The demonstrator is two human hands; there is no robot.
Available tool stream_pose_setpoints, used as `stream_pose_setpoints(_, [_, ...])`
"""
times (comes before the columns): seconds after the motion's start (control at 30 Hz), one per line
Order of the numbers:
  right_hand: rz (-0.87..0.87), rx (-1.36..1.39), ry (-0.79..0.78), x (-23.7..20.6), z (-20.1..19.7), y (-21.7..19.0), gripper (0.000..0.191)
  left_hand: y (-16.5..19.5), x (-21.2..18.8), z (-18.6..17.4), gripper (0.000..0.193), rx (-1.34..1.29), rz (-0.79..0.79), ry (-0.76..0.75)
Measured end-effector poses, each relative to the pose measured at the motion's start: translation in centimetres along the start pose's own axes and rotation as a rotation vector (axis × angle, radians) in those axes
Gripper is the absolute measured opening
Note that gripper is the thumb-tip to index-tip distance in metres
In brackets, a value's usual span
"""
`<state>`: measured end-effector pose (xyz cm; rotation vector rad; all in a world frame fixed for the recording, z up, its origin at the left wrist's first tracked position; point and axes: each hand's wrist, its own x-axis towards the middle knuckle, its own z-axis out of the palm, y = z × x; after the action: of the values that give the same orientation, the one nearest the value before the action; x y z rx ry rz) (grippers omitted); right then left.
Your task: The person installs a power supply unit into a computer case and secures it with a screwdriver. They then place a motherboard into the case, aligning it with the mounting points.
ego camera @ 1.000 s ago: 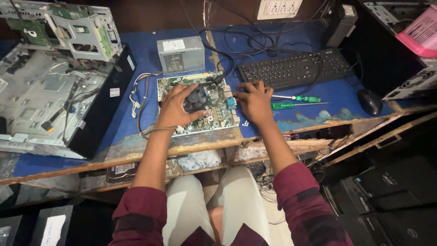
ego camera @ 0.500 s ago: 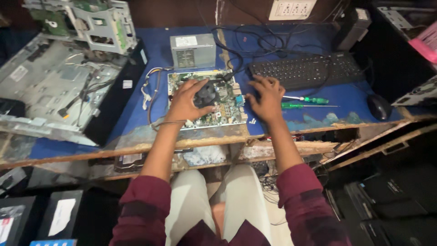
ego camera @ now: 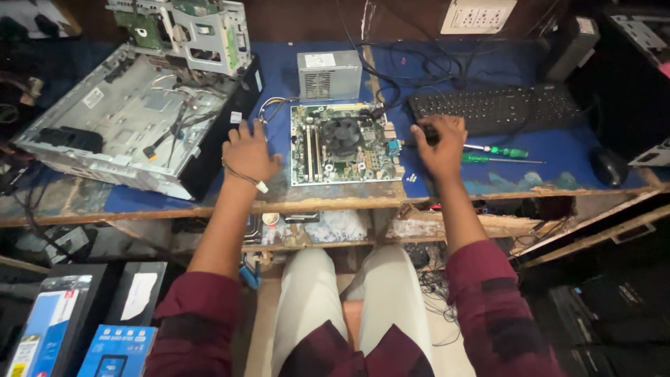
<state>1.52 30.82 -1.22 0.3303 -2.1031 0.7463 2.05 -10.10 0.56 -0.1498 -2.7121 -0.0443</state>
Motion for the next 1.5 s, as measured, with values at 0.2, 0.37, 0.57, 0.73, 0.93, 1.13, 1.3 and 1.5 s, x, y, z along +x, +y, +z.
stream_pose_setpoints(0.2, [-0.131,0.162,-0.049,0.2,-1.4,-1.9,0.029,-0.5,-2.4,0.2,0.065,-0.22,-0.067,0.207])
stream_pose_setpoints(0.37, [-0.267,0.209,-0.562,2.5,0.5,-5.6,0.105,-0.3,-2.9,0.9,0.052,-0.232,-0.063,0.22])
stream_pose_setpoints(0.57, [-0.023,0.027,-0.935,5.7,4.0,-9.4,0.127,-1.3,-3.2,1.1,0.056,-0.276,-0.058,0.23])
stream_pose_setpoints(0.73, [-0.027,-0.085,-0.722,5.4,2.0,-8.4,0.111,-2.0,-2.7,1.7,0.055,-0.31,-0.057,0.224])
stream_pose_setpoints(0.93, [0.368,-0.202,-0.563,-1.0,-2.1,-7.2,0.055,-2.5,-2.6,3.0,0.055,-0.309,-0.039,0.224])
stream_pose_setpoints(1.13, [0.204,-0.167,-0.428,-3.7,-2.3,-9.5,0.036,-2.5,-2.9,3.3,0.053,-0.311,-0.039,0.223])
stream_pose_setpoints(1.3, [0.036,-0.144,-0.405,-3.8,-4.1,-11.4,0.035,-2.6,-3.0,3.2,0.054,-0.311,-0.024,0.265])
stream_pose_setpoints(1.5, [0.271,0.237,-0.466,-7.3,-5.1,-13.3,0.029,-2.5,-2.8,3.3,0.054,-0.303,-0.049,0.232])
